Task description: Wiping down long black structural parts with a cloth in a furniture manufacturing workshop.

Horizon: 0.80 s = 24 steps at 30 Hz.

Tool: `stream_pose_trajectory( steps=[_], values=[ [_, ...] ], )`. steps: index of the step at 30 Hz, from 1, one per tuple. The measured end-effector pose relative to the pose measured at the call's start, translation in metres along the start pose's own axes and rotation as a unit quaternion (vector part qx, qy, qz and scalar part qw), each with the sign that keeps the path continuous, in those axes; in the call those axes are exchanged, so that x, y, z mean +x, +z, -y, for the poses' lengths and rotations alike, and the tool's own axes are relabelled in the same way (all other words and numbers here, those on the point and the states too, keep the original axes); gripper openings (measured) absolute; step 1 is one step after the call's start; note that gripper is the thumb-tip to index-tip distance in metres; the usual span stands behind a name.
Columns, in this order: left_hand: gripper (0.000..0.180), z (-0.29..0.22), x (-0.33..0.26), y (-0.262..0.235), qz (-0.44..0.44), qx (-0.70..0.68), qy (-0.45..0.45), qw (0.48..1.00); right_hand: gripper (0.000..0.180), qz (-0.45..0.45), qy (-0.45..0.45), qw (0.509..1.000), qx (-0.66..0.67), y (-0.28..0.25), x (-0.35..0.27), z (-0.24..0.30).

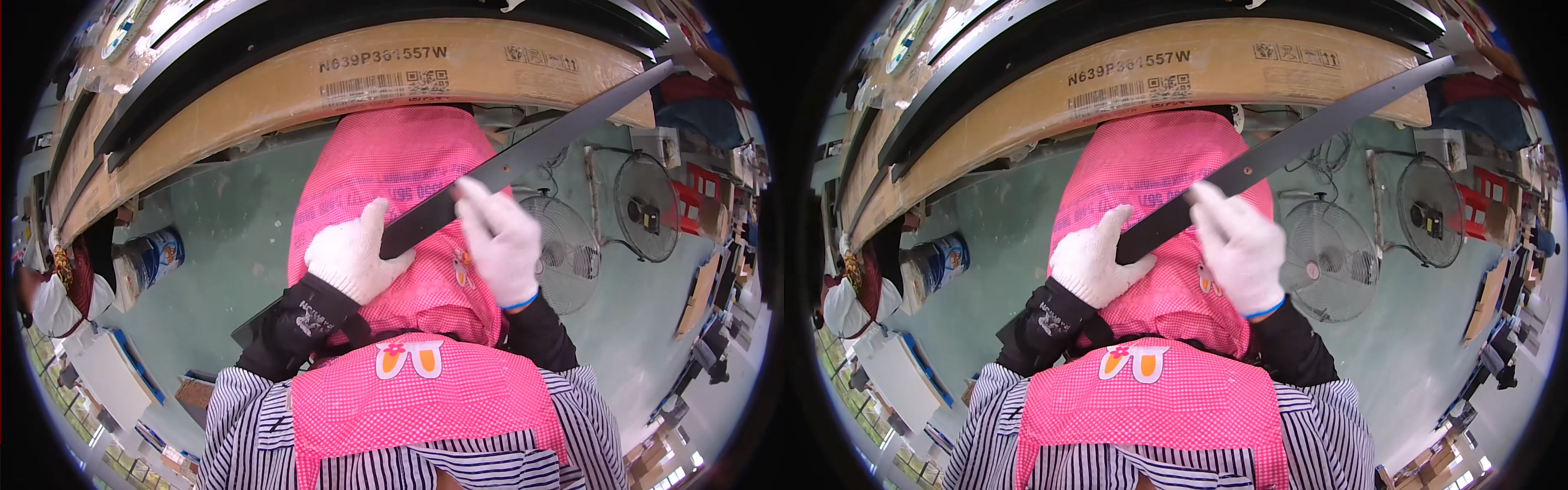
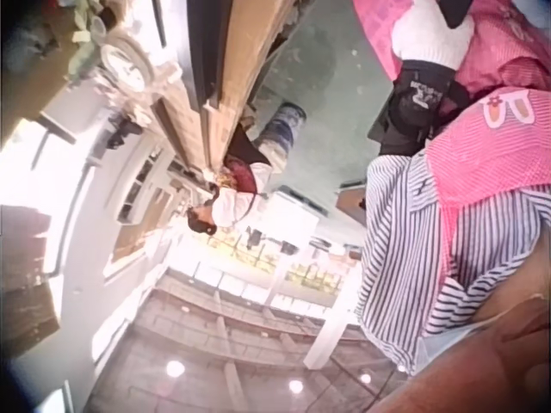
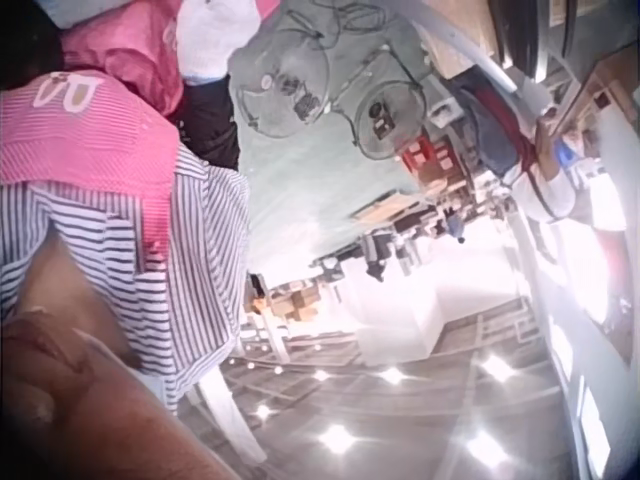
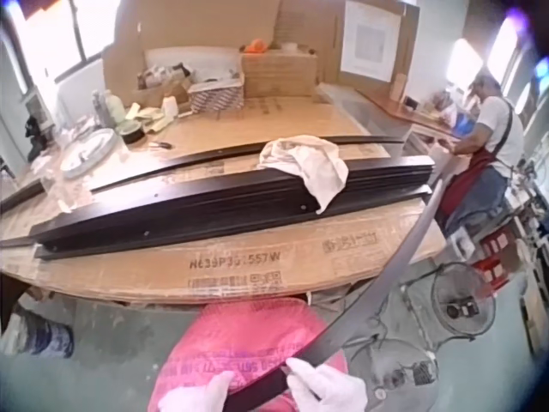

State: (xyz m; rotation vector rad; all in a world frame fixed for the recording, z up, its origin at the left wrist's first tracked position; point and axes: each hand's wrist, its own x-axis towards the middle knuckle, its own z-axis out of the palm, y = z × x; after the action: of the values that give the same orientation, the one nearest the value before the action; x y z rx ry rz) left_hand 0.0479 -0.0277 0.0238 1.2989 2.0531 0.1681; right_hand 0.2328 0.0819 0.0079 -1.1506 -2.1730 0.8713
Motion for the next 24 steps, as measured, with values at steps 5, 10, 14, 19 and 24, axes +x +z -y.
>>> stream_pose_trajectory(
  steps=[5, 10, 14, 19, 24],
  values=[
    [0.078, 0.009, 0.005, 0.004, -0.015, 0.023, 0.037, 0.999, 0.027, 0.106, -0.093, 0.990, 0.001, 0.011, -0.013, 0.013],
    [0.092, 0.010, 0.005, 0.001, -0.017, 0.002, 0.023, 1.000, 0.026, 0.082, -0.155, 0.984, 0.009, 0.019, -0.010, 0.016],
    [0.096, 0.016, -0.008, -0.014, 0.005, 0.017, 0.002, 1.000, 0.023, 0.080, -0.086, 0.993, 0.015, 0.010, -0.002, 0.011],
    [0.097, 0.066, -0.045, -0.023, -0.054, 0.056, -0.048, 0.996, 0.026, 0.008, -0.041, 0.999, -0.017, 0.014, 0.017, 0.002],
    [0.098, 0.092, -0.064, -0.015, -0.121, 0.043, -0.036, 0.991, 0.021, 0.285, -0.280, 0.916, 0.016, 0.035, -0.008, 0.047]
  ],
)
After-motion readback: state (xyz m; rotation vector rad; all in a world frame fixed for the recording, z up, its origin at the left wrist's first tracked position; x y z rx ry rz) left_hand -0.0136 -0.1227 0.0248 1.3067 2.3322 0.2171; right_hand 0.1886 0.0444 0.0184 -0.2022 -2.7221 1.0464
